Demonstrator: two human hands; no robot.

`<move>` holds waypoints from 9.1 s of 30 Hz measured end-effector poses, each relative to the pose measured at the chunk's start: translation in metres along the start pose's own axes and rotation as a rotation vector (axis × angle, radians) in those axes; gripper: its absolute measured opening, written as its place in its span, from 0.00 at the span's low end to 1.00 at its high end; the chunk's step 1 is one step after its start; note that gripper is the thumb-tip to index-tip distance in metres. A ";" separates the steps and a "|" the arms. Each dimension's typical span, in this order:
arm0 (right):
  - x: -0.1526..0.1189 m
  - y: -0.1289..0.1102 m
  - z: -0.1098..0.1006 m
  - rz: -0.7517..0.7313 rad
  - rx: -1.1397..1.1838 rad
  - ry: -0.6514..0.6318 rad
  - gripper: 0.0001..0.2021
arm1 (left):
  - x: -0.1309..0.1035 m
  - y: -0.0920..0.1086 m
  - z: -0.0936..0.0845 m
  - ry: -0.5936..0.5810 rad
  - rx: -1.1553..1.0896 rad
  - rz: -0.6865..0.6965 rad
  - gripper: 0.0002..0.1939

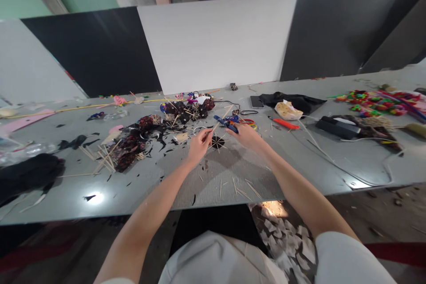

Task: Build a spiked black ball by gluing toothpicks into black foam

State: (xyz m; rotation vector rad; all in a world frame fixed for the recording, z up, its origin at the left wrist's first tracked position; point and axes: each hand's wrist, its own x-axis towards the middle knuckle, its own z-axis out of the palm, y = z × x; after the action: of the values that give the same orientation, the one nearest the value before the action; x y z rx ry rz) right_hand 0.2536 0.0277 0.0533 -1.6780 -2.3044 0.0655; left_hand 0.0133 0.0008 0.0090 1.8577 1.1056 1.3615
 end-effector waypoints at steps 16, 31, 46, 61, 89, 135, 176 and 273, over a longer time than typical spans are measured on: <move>-0.002 0.006 -0.006 0.052 0.038 0.148 0.31 | -0.006 0.004 -0.004 0.015 0.202 0.074 0.24; -0.004 0.011 -0.016 0.022 -0.142 0.121 0.34 | -0.005 -0.005 0.000 -0.028 0.220 0.068 0.24; -0.003 0.010 -0.010 0.080 -0.071 0.132 0.34 | -0.006 -0.003 0.000 -0.023 0.207 0.043 0.26; 0.012 0.065 -0.011 0.470 0.125 0.381 0.46 | -0.001 -0.010 -0.002 0.137 0.052 -0.030 0.27; 0.010 0.010 0.033 -0.240 0.226 0.419 0.15 | -0.007 -0.002 0.000 -0.134 0.351 0.066 0.22; 0.017 0.018 0.065 -0.242 0.247 0.290 0.16 | 0.000 -0.012 -0.003 -0.137 0.401 -0.063 0.19; 0.030 0.038 0.077 -0.121 0.083 0.251 0.12 | 0.000 -0.016 -0.001 -0.127 0.364 -0.106 0.18; 0.040 0.018 0.045 0.139 0.797 0.683 0.15 | 0.029 -0.032 -0.037 0.532 -0.706 -0.152 0.24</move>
State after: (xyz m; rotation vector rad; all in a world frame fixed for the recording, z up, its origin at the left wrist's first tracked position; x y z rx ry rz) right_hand 0.2479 0.0769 0.0144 -1.1752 -1.3787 0.3320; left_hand -0.0272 0.0407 0.0076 0.9157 0.8101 1.8937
